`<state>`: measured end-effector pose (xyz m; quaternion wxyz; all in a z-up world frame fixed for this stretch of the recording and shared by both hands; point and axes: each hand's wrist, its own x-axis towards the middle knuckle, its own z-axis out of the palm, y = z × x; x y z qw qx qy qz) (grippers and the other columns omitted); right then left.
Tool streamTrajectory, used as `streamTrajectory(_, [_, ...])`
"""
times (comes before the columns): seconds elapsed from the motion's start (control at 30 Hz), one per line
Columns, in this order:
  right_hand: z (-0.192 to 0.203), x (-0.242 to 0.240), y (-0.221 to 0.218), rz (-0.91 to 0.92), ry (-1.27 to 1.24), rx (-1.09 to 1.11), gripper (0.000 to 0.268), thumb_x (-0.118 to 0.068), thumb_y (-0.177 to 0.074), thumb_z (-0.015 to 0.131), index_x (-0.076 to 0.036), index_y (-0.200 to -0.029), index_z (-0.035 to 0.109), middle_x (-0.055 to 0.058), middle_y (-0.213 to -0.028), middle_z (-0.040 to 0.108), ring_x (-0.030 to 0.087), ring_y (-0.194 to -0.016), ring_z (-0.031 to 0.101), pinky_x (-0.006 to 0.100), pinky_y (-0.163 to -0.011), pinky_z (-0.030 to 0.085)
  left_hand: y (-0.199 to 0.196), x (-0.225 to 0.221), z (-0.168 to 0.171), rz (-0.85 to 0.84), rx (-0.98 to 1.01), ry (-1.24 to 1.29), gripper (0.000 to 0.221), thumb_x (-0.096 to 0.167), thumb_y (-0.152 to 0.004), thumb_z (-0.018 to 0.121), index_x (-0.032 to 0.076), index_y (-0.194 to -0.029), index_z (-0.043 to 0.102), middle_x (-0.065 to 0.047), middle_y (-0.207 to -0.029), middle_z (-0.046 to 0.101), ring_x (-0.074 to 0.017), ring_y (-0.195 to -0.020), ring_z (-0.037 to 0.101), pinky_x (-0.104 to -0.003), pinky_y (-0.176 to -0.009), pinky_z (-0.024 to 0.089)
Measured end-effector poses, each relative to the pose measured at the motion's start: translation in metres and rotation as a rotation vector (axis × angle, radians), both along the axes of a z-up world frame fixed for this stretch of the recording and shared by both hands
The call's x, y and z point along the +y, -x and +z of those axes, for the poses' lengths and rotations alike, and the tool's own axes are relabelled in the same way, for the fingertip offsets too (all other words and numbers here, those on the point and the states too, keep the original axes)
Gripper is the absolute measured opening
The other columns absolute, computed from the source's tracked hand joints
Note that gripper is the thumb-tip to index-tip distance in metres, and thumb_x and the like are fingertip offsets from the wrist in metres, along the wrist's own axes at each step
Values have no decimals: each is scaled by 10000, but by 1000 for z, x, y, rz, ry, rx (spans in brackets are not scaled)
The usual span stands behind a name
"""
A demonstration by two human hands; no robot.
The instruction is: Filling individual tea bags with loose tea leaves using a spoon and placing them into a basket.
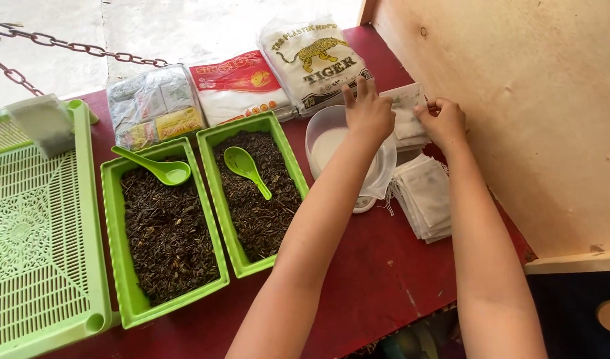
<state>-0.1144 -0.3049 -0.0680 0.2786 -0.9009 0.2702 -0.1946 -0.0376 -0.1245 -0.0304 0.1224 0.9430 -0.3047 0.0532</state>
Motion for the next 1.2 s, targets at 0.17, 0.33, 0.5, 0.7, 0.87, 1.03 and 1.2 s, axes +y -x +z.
streamTrajectory(0.17, [-7, -10, -7, 18, 139, -87, 187, -400, -880, 797, -225, -947, 782, 45, -910, 727, 342, -922, 652, 488, -769, 503, 0, -4, -2, 6, -43, -24, 315, 418, -880, 625, 278, -1129, 759, -121, -1342, 518, -318, -1397, 235, -600, -1117, 121])
streamTrajectory(0.33, [2, -22, -13, 63, 186, -150, 187, -390, -930, 803, -218, -1002, 814, 124, -935, 719, 408, -941, 660, 504, -775, 513, -6, -2, -2, -6, -24, 41, 343, 342, -872, 668, 216, -1190, 701, -126, -1303, 526, -314, -1389, 256, -601, -1124, 120])
streamTrajectory(0.5, [79, 24, -3, 216, 75, -369, 163, -212, -995, 836, -84, -1062, 760, 96, -1127, 700, 244, -1047, 629, 396, -922, 517, -10, 19, 26, 17, 120, 139, 420, 476, -935, 493, 138, -1148, 623, -121, -1305, 516, -339, -1367, 309, -572, -1074, 224])
streamTrajectory(0.7, [126, 117, -24, 514, 71, -567, 135, -141, -1027, 834, -47, -1083, 756, 116, -1104, 692, 245, -1061, 668, 378, -961, 531, -17, 101, 91, 185, 660, 544, 734, 630, -887, 132, 140, -1045, 656, -135, -1374, 589, -388, -1383, 338, -569, -1042, 282])
streamTrajectory(0.87, [148, 224, -33, 682, -74, -595, 164, -162, -1023, 798, -23, -1088, 742, 102, -1127, 656, 242, -1114, 640, 346, -963, 536, -25, 204, 97, 257, 667, 956, 594, 555, -899, 295, 116, -996, 683, -103, -1137, 705, -317, -1148, 568, -503, -1025, 283])
streamTrajectory(1.03, [136, 317, -42, 822, -205, -576, 197, -205, -984, 807, -41, -1068, 739, 89, -1123, 641, 236, -1108, 624, 349, -977, 501, -13, 319, 89, 297, 519, 1323, 295, 355, -926, 575, 81, -957, 679, -45, -897, 692, -196, -856, 667, -335, -763, 538])
streamTrajectory(1.2, [141, 383, -25, 795, 31, -147, 368, -399, -956, 691, -130, -1208, 710, 64, -1178, 627, 343, -1128, 558, 573, -923, 329, 27, 396, 96, 447, 70, 1056, 203, 342, -903, 646, 176, -792, 674, 40, -686, 674, -104, -646, 617, -307, -598, 497])
